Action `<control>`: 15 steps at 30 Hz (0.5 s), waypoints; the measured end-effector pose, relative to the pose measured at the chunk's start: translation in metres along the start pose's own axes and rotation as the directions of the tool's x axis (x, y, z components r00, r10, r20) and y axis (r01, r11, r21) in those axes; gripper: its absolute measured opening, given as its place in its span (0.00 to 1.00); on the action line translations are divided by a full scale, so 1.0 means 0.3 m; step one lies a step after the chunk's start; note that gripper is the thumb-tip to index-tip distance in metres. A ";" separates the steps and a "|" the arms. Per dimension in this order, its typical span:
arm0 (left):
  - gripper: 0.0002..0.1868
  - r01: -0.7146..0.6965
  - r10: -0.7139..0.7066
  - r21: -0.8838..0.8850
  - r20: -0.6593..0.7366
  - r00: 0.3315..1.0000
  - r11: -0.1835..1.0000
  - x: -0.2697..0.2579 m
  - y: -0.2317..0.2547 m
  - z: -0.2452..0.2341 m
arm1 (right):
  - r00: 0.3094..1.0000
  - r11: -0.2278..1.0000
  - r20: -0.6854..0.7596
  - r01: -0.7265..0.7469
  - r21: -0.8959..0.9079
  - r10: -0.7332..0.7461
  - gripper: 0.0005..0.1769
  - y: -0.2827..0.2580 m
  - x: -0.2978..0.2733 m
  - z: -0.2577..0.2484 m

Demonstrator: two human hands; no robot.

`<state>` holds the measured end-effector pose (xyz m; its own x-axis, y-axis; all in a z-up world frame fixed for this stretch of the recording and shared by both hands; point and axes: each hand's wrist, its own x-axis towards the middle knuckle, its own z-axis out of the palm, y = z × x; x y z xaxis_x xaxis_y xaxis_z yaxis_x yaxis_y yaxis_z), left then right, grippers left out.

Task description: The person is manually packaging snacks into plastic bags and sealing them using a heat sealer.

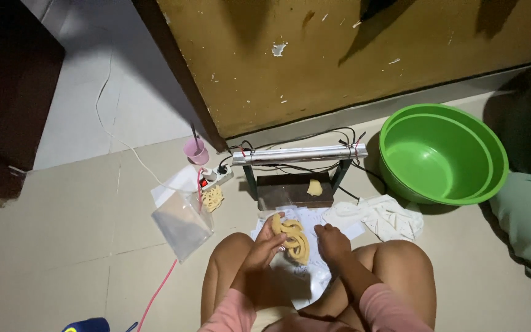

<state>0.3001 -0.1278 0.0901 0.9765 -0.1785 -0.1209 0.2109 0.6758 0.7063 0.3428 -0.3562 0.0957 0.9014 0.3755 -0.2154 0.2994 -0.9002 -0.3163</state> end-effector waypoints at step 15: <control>0.40 0.014 -0.010 -0.070 0.055 0.998 0.997 -0.061 0.071 0.094 | 0.940 0.788 -0.040 -0.261 0.558 0.340 0.18 -0.116 -0.084 -0.249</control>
<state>0.2853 -0.1302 0.1270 0.9703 -0.2247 -0.0894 0.2274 0.7214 0.6541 0.3331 -0.3508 0.1811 0.9614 0.0380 -0.2726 -0.1739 -0.6839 -0.7085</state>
